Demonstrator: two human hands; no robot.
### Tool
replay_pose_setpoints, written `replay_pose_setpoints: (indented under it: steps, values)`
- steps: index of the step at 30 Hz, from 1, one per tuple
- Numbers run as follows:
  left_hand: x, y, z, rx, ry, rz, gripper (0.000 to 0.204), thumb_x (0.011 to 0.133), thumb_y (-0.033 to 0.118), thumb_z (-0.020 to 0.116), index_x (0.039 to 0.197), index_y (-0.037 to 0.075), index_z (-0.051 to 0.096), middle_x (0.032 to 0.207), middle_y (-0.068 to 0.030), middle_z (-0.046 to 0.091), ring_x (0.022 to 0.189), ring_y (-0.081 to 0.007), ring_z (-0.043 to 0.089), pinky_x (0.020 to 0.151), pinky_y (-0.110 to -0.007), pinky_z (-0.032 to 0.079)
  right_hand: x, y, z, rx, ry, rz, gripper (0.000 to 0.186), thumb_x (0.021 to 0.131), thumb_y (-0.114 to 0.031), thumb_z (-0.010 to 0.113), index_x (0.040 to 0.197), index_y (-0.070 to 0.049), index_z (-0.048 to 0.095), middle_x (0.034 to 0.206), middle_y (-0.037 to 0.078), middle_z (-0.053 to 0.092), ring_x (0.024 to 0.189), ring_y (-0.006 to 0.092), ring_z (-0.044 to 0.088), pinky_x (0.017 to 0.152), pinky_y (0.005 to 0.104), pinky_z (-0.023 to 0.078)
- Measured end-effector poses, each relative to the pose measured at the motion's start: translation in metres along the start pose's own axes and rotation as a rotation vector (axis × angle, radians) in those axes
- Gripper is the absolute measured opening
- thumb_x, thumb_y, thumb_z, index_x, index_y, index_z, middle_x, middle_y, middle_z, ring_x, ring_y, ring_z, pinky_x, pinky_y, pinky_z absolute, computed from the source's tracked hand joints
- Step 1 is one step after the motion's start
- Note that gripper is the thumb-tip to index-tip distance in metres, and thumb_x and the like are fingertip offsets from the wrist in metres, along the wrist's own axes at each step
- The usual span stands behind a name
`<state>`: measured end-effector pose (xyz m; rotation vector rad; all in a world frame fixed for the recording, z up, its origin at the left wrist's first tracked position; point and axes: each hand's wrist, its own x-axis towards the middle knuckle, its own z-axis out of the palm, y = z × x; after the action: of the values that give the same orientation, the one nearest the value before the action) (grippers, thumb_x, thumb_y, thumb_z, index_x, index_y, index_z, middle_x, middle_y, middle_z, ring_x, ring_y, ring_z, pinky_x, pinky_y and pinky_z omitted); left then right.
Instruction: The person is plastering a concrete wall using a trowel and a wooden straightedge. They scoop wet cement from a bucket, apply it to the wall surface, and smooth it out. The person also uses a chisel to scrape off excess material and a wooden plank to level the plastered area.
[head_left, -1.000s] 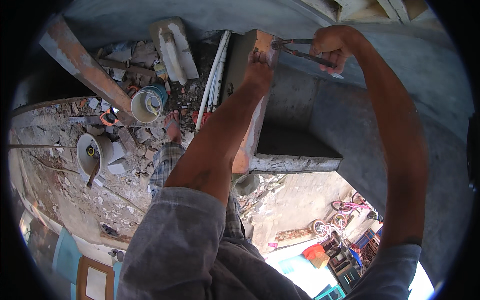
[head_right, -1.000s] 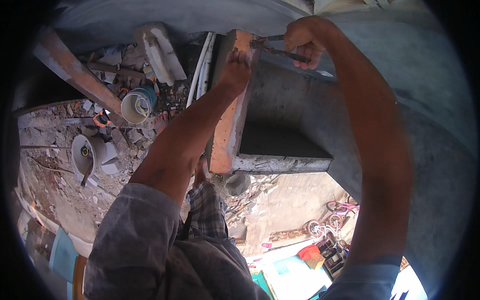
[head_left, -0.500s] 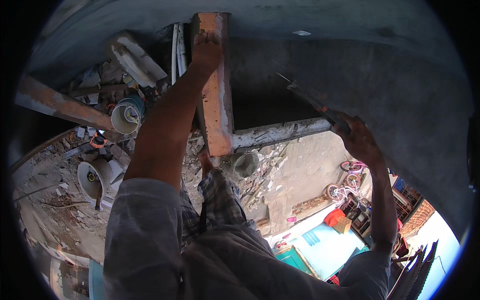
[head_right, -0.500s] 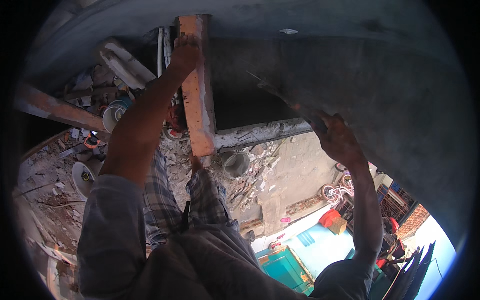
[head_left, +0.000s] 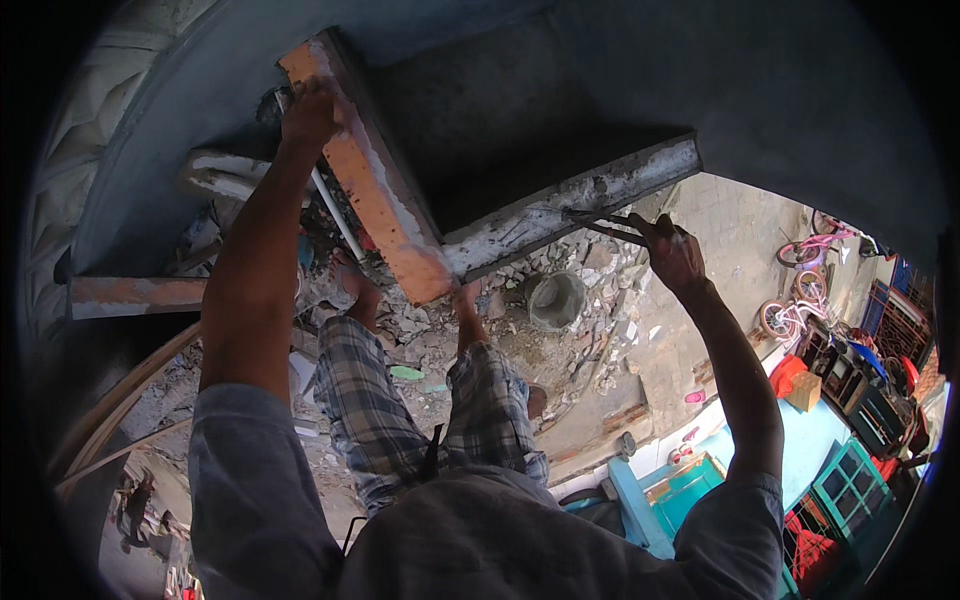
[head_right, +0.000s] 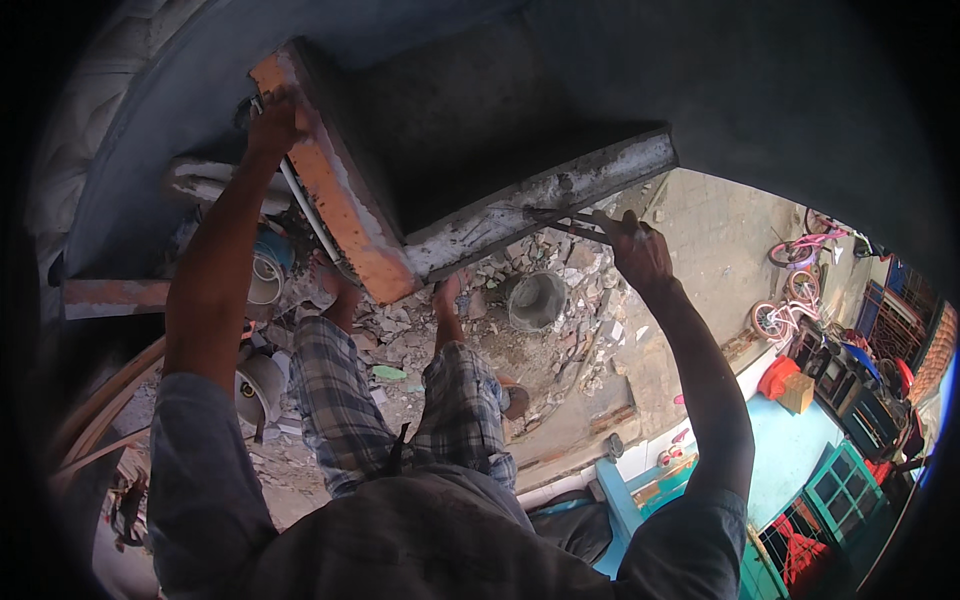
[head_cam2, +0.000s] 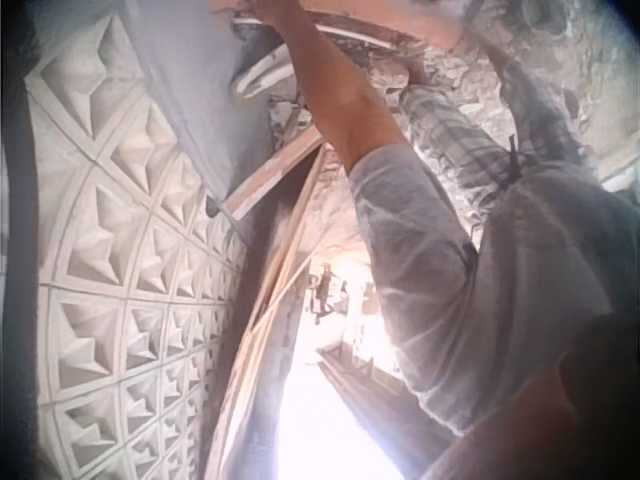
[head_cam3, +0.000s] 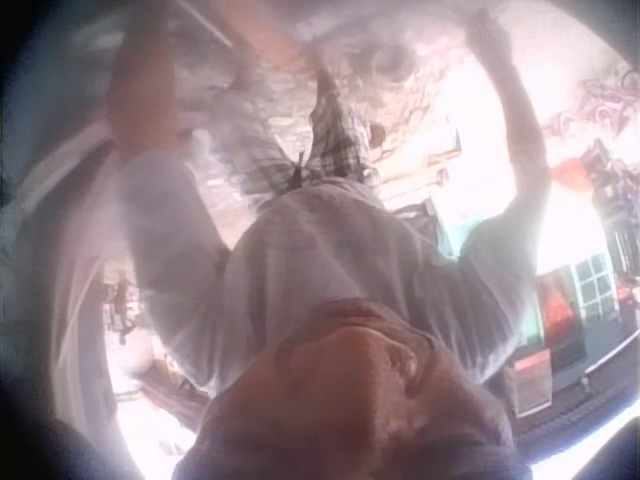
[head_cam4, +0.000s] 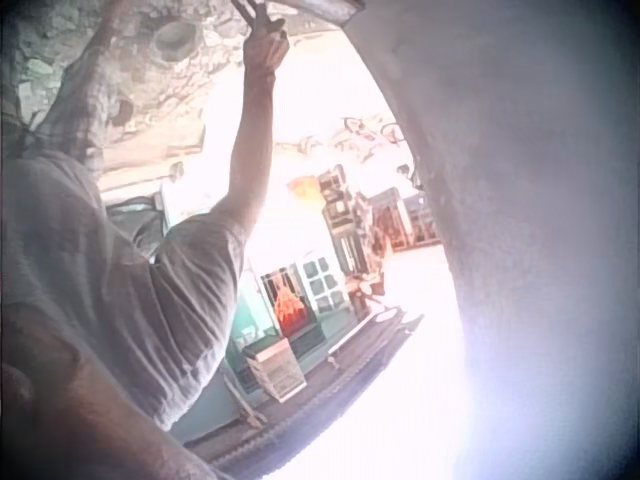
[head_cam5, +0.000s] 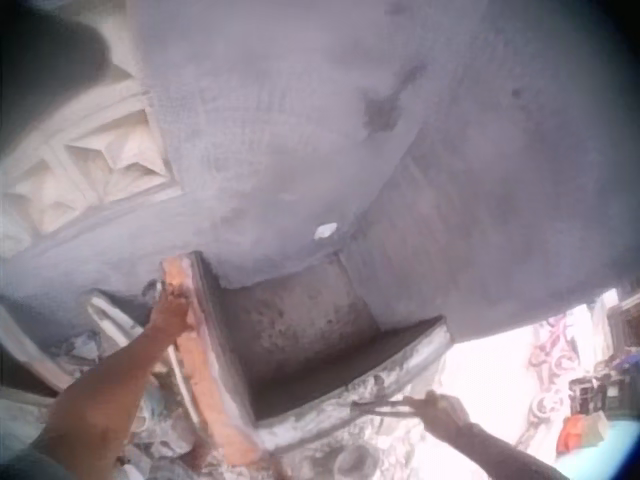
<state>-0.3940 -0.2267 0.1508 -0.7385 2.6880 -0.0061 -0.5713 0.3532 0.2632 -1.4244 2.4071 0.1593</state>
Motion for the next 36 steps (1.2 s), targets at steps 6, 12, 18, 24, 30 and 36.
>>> replay_pose_setpoints:
  steps: [6,12,18,24,30,36]
  values:
    - [-0.051,0.030,0.010,-0.083,0.303,-0.208,0.074,0.077,0.026,0.085,0.139,0.002,0.053,0.147,-0.0175,0.047,0.135,-0.0363,0.048,0.110,-0.057,0.041,0.006,0.005,0.004,-0.017,0.113,0.109,0.070,0.082,0.010,0.054,0.146,-0.017,0.049,0.135,0.022,0.048,0.118,0.0412,0.052,0.101,0.0522,0.045]
    - [-0.125,0.072,0.037,-0.661,0.400,-0.612,0.087,0.070,0.033,0.090,0.135,-0.009,0.051,0.124,-0.0279,0.061,0.121,-0.0429,0.057,0.103,-0.051,0.047,-0.020,-0.006,0.023,0.117,0.202,0.306,0.078,0.078,0.016,0.051,0.150,-0.011,0.043,0.144,0.030,0.041,0.122,0.0468,0.048,0.108,0.0537,0.040]
    - [-0.114,0.112,0.023,-0.681,0.271,-0.752,0.110,0.063,0.051,0.092,0.142,-0.007,0.043,0.125,-0.0268,0.060,0.121,-0.0430,0.057,0.102,-0.050,0.049,-0.059,-0.020,0.046,0.349,0.291,0.473,0.077,0.081,0.015,0.052,0.152,-0.012,0.039,0.140,0.031,0.042,0.128,0.0489,0.047,0.106,0.0552,0.042]
    - [-0.095,0.126,0.023,-0.454,0.099,-0.923,0.118,0.061,0.060,0.089,0.148,-0.002,0.038,0.130,-0.0226,0.058,0.123,-0.0405,0.054,0.101,-0.051,0.050,-0.122,-0.054,0.076,0.529,0.252,0.617,0.089,0.076,0.016,0.056,0.156,-0.013,0.029,0.136,0.032,0.043,0.123,0.0496,0.049,0.100,0.0540,0.046]
    - [-0.089,0.123,0.033,-0.429,0.117,-0.931,0.107,0.062,0.055,0.088,0.140,-0.002,0.042,0.129,-0.0233,0.058,0.121,-0.0406,0.055,0.101,-0.050,0.050,-0.198,-0.097,0.104,0.633,0.120,0.772,0.085,0.076,0.014,0.055,0.154,-0.005,0.030,0.134,0.030,0.043,0.122,0.0486,0.050,0.099,0.0525,0.045]
    - [-0.083,0.122,0.029,-0.391,0.121,-0.947,0.104,0.057,0.054,0.088,0.129,-0.006,0.044,0.121,-0.0307,0.057,0.118,-0.0439,0.054,0.103,-0.049,0.043,-0.262,-0.134,0.139,0.687,-0.010,0.870,0.083,0.078,0.011,0.055,0.155,-0.004,0.027,0.135,0.031,0.042,0.124,0.0507,0.046,0.098,0.0532,0.045]
